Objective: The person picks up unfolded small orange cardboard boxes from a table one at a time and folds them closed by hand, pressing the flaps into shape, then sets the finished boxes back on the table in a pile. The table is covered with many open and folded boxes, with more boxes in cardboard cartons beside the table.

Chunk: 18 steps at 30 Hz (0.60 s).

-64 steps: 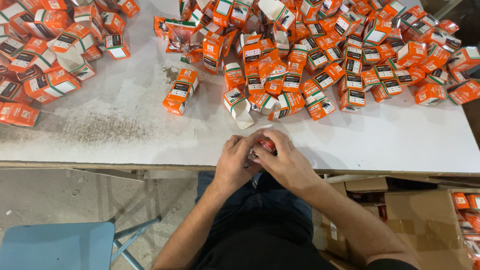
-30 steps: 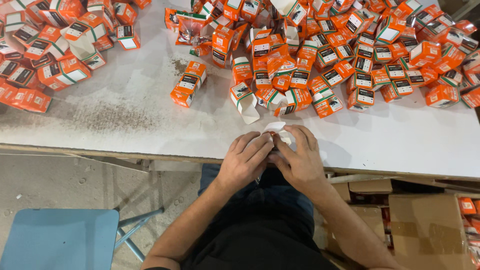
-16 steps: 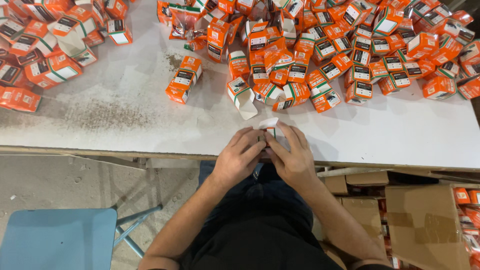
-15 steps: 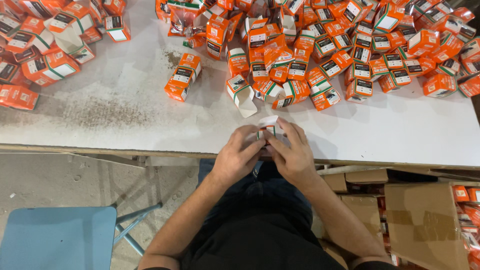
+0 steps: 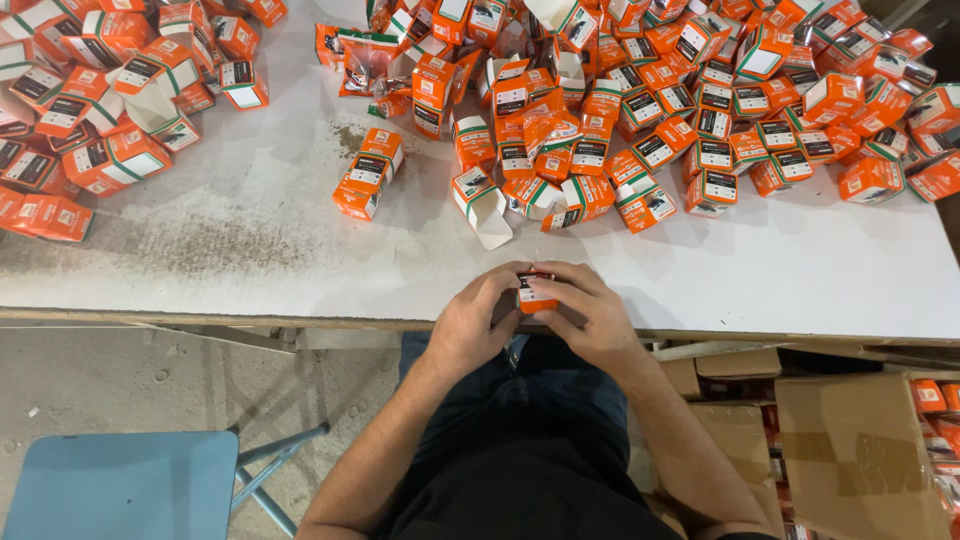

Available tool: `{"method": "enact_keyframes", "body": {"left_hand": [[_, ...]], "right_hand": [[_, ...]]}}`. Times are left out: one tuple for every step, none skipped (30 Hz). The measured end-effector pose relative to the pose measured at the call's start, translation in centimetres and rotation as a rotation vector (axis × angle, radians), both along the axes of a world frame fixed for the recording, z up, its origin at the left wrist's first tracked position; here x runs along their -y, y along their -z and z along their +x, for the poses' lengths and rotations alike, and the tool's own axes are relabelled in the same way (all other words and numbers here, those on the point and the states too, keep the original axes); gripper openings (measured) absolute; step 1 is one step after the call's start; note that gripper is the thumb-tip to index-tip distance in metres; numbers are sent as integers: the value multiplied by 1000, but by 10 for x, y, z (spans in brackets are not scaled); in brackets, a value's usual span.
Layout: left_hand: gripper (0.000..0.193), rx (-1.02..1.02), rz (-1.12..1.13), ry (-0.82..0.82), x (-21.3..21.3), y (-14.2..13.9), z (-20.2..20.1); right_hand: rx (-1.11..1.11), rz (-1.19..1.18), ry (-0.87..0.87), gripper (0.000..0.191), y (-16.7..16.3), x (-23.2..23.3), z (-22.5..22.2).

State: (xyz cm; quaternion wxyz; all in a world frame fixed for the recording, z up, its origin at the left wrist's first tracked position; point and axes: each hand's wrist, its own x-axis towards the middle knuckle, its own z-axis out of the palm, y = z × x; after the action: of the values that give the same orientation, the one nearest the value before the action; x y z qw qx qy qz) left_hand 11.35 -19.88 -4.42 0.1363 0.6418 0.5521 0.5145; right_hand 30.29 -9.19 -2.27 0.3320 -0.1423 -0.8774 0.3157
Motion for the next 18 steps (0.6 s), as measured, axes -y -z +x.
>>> {"method": "enact_keyframes", "body": {"left_hand": [[49, -3, 9, 6, 0, 0, 0], [50, -7, 20, 12, 0, -1, 0], [50, -10, 26, 11, -1, -2, -1], [51, -12, 29, 9, -1, -3, -1], [51, -14, 31, 9, 0, -5, 0], [51, -19, 41, 16, 0, -7, -1], [50, -22, 49, 23, 0, -9, 0], [49, -27, 61, 29, 0, -10, 0], [45, -58, 63, 12, 1, -12, 1], [42, -89, 64, -5, 2, -13, 2], [38, -120, 65, -24, 2, -14, 3], [35, -131, 73, -21, 3, -15, 2], [32, -142, 83, -17, 4, -16, 2], [29, -154, 92, -13, 4, -16, 2], [28, -222, 160, -31, 5, -17, 2], [27, -291, 229, -49, 5, -17, 2], [26, -361, 298, -66, 4, -17, 2], [23, -397, 300, -58, 4, -18, 2]], "right_hand": [[-3, -24, 51, 38, 0, 1, -2], [-12, -29, 57, 36, 1, 2, -4], [-21, -35, 63, 35, 2, 2, -5], [-29, -44, 69, 33, 3, 2, -6], [-37, -49, 63, 32, 4, 2, -7], [-45, -54, 58, 30, 4, 2, -7], [-51, -59, 54, 29, 5, 2, -6], [-32, -54, 65, 29, 5, 2, -6], [-14, -50, 75, 29, 5, 2, -6], [5, -48, 85, 29, 4, 3, -6], [-3, 3, 83, 31, 3, 4, -6], [-10, 52, 81, 33, 2, 6, -7], [-18, 103, 81, 35, 1, 7, -7], [-10, 147, 61, 38, -1, 8, -8], [-3, 193, 44, 41, -4, 8, -8], [3, 239, 25, 44, -6, 9, -7], [9, 268, 29, 46, -8, 9, -7], [15, 295, 36, 47, -9, 9, -6]]}}
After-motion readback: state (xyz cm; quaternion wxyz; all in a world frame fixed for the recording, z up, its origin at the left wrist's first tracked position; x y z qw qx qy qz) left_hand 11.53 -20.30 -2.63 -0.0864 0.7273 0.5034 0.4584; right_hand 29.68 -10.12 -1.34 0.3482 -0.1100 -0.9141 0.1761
